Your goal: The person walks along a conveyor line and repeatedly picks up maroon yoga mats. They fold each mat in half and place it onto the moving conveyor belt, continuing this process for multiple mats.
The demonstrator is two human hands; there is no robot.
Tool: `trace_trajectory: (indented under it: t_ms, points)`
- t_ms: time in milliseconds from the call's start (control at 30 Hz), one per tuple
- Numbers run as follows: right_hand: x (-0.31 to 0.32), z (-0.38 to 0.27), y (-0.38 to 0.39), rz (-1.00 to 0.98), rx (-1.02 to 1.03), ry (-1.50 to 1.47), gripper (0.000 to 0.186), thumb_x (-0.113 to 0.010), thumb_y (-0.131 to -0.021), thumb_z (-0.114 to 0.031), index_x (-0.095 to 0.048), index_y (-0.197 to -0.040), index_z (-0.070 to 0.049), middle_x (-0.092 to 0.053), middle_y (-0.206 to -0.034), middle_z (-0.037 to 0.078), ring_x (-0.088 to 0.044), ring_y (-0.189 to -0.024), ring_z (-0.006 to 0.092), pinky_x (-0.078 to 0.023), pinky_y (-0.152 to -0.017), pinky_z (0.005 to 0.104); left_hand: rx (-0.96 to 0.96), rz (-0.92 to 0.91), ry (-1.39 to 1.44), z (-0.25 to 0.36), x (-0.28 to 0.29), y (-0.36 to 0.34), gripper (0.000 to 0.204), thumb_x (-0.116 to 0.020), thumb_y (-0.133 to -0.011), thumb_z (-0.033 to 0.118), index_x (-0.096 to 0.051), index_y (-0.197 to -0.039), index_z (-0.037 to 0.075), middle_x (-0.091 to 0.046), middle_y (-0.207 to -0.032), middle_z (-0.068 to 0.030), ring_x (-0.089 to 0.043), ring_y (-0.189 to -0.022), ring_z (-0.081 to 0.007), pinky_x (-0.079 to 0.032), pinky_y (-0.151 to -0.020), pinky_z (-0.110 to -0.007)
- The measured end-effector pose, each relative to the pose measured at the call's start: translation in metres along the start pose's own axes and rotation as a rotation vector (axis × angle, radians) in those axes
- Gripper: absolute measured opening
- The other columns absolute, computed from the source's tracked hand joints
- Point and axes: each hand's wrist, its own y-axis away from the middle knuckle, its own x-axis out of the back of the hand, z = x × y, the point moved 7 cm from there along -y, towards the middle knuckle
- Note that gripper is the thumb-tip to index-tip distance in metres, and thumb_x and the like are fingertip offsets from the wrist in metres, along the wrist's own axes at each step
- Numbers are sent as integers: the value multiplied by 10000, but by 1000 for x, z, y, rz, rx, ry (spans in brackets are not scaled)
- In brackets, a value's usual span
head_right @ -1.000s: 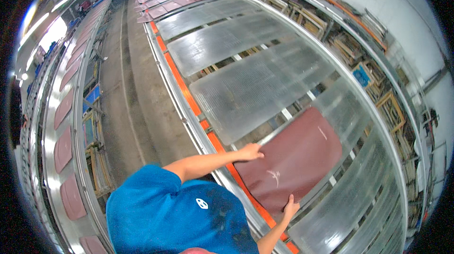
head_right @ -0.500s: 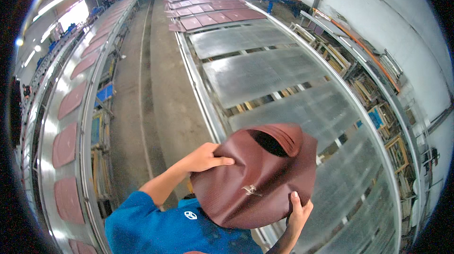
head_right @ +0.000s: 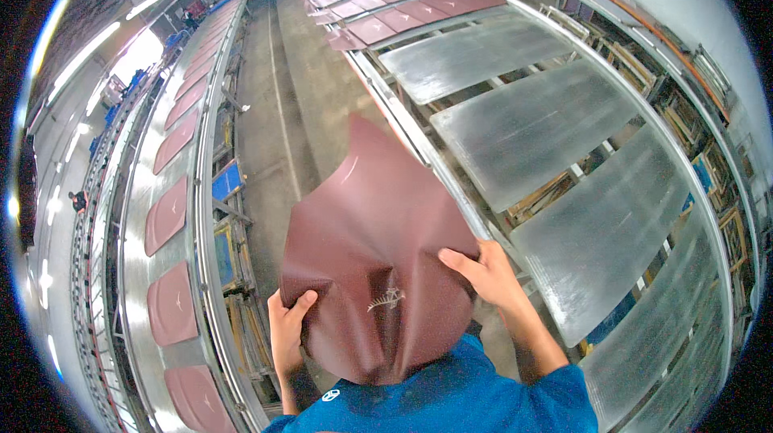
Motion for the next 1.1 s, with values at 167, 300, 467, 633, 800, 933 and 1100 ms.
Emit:
trace_trajectory:
  t_ms: [167, 300, 467, 633, 800, 933, 1100]
  points:
    - [-54, 34, -118, -224, -156, 3, 371, -675, -867, -309, -648, -1013, 30, -658, -889, 28, -598, -802, 108, -487, -719, 283, 37, 66, -14, -27, 36, -81, 274, -692, -840, 140, -636, -1016, -62, -664, -924, -53, -587, -829, -116, -473, -766, -272]
    - [-74, 37, -220, -270, -129, -52, 364, -703, -845, -302, -655, -988, 29, -650, -851, 13, -597, -770, 96, -486, -673, 280, 43, 113, 36, -21, 38, -171, 303, -708, -833, 167, -635, -1015, -63, -661, -930, -56, -589, -828, -120, -470, -763, -270]
    - [-72, -3, -339, -256, -83, -143, 365, -700, -846, -291, -656, -994, 39, -665, -862, 36, -610, -787, 105, -495, -690, 272, -66, 27, -26, 34, 25, -308, 303, -711, -833, 183, -640, -998, -62, -658, -926, -44, -579, -832, -117, -465, -770, -271]
    - [-21, -33, -420, 69, -4, -66, 322, -654, -883, -238, -644, -1033, 47, -668, -932, 49, -612, -828, 121, -497, -752, 286, -219, -139, -164, 84, -12, -450, 280, -689, -858, 165, -637, -1019, -59, -659, -928, -34, -572, -857, -103, -467, -788, -274]
    - [43, -32, -466, 499, 156, -113, 334, -652, -884, -237, -640, -1046, 55, -668, -956, 60, -614, -846, 133, -489, -787, 291, -338, -494, -188, 105, -103, -621, 299, -691, -859, 186, -633, -1048, -39, -661, -965, -44, -580, -884, -107, -468, -802, -275]
    - [83, 43, -516, 861, 207, 17, 372, -664, -873, -260, -635, -1045, 68, -668, -956, 74, -602, -876, 155, -467, -824, 303, -195, -796, -13, 56, -189, -763, 348, -675, -873, 223, -612, -1078, -50, -672, -911, -57, -605, -868, -118, -491, -776, -285]
    - [72, 191, -607, 1048, -127, 157, 458, -677, -852, -317, -621, -1085, 74, -661, -1025, 129, -600, -933, 197, -456, -847, 328, -357, -906, -705, -87, -267, -920, 556, -727, -770, 361, -595, -1159, -14, -665, -1036, -217, -641, -990, -336, -501, -828, -412]
